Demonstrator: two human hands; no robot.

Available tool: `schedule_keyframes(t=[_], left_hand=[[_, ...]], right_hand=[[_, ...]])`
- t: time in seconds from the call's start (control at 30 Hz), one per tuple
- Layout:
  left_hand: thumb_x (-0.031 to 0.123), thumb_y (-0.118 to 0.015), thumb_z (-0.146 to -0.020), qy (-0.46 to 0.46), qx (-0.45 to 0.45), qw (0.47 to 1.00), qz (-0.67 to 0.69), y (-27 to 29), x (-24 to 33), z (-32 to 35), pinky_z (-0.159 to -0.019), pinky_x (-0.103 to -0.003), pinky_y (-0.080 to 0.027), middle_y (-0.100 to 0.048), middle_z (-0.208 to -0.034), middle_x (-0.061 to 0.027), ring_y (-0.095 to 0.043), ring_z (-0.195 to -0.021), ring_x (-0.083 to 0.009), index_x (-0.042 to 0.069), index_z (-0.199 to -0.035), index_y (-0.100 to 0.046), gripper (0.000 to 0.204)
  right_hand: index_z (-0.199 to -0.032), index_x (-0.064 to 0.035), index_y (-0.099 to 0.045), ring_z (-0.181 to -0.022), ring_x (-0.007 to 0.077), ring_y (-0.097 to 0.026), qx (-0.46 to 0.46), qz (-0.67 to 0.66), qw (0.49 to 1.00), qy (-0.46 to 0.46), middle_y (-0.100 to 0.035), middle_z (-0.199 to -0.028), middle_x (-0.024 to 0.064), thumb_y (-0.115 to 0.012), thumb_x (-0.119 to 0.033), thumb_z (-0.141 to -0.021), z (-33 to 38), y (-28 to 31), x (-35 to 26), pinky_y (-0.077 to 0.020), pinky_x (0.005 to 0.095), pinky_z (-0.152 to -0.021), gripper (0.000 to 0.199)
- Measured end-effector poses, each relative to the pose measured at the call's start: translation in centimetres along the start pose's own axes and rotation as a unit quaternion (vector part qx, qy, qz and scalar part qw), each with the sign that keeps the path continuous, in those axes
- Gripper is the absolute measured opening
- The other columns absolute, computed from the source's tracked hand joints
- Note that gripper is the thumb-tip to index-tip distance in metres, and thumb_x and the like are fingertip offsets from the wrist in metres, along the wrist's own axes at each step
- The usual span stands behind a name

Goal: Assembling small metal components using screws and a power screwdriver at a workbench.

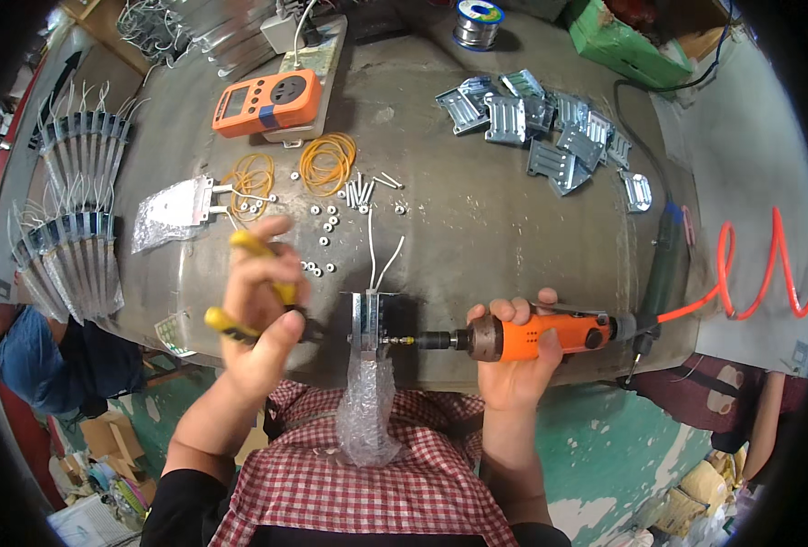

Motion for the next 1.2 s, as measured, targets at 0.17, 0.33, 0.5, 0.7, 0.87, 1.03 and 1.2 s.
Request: schedule_keyframes(t=[0.17,0.33,0.5,0.7,0.87,1.03,1.2], left_hand=[[0.034,-0.064,-0.071,-0.013,0.019,0.99,0.139,-2.4,-0.3,-0.6,-0.073,-0.028,-0.038,-0.031,-0.128,-0.0119,-0.038,-0.096,-0.0162,0.009,-0.106,-0.048,0.045],[0.021,-0.065,-0.071,-0.076,-0.038,0.991,0.1,-3.2,0.6,-1.2,-0.071,-0.027,-0.036,-0.035,-0.118,-0.0161,-0.04,-0.082,-0.0156,0.002,-0.104,-0.052,0.04],[0.017,-0.066,-0.068,-0.086,-0.101,0.989,0.066,-3.5,1.6,-1.5,-0.073,-0.028,-0.037,-0.036,-0.118,-0.017,-0.042,-0.09,-0.0191,0.002,-0.103,-0.056,0.039],[0.014,-0.064,-0.065,-0.026,-0.051,0.994,0.095,-3.0,1.4,-1.1,-0.077,-0.031,-0.037,-0.036,-0.117,-0.0171,-0.04,-0.09,-0.0205,0.004,-0.1,-0.058,0.037],[0.012,-0.064,-0.065,-0.062,-0.081,0.994,0.032,-3.0,1.7,-1.1,-0.076,-0.03,-0.036,-0.038,-0.108,-0.0145,-0.041,-0.087,-0.0195,0.004,-0.099,-0.059,0.036],[0.009,-0.064,-0.063,-0.066,-0.094,0.993,0.022,-3.2,1.7,-0.8,-0.076,-0.03,-0.036,-0.038,-0.102,-0.0128,-0.041,-0.083,-0.0194,0.004,-0.099,-0.059,0.036],[0.016,-0.067,-0.062,-0.026,-0.058,0.998,0.025,-3.2,1.9,-1.0,-0.076,-0.03,-0.035,-0.038,-0.103,-0.0147,-0.041,-0.084,-0.0198,0.005,-0.096,-0.059,0.037]], right_hand=[[-0.118,-0.016,-0.045,-0.094,0.0151,-0.045,-0.061,0.008,0.998,0.004,-0.046,-0.089,0.001,-0.062,-0.02,-0.081,0.1,-1.3,-0.4,-0.0307,0.0432,-0.097,0.041],[-0.118,-0.0162,-0.045,-0.094,0.0149,-0.045,-0.056,0.0,0.998,0.001,-0.045,-0.088,0.0008,-0.062,-0.019,-0.081,0.1,-1.2,-0.2,-0.0306,0.0427,-0.097,0.041],[-0.115,-0.0182,-0.043,-0.093,0.0173,-0.048,-0.02,-0.011,1.0,0.004,-0.052,-0.089,0.0013,-0.064,-0.024,-0.079,0.1,-0.2,-0.1,-0.0332,0.0452,-0.095,0.042],[-0.115,-0.018,-0.044,-0.093,0.0176,-0.049,-0.036,-0.008,0.999,0.001,-0.054,-0.091,0.0016,-0.063,-0.024,-0.08,0.1,-0.6,0.0,-0.0335,0.0456,-0.095,0.04],[-0.114,-0.0182,-0.045,-0.094,0.0173,-0.049,-0.035,-0.01,0.999,0.001,-0.054,-0.091,0.0014,-0.063,-0.025,-0.08,0.1,-0.4,-0.1,-0.0336,0.046,-0.094,0.039],[-0.113,-0.0183,-0.045,-0.093,0.0169,-0.05,-0.031,-0.015,0.999,0.001,-0.054,-0.091,0.0013,-0.063,-0.026,-0.08,0.1,-0.4,0.2,-0.0339,0.0462,-0.094,0.038],[-0.112,-0.0185,-0.045,-0.093,0.017,-0.05,-0.034,-0.004,0.999,0.006,-0.054,-0.091,0.0017,-0.062,-0.026,-0.081,0.1,-0.7,0.0,-0.0343,0.0466,-0.094,0.036]])
Point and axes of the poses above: each hand's wrist, its own z-axis away from the middle knuckle, its own y-axis out of the back of the hand, x = y × z, the point moved 6 cm from there along -z, towards the middle knuckle
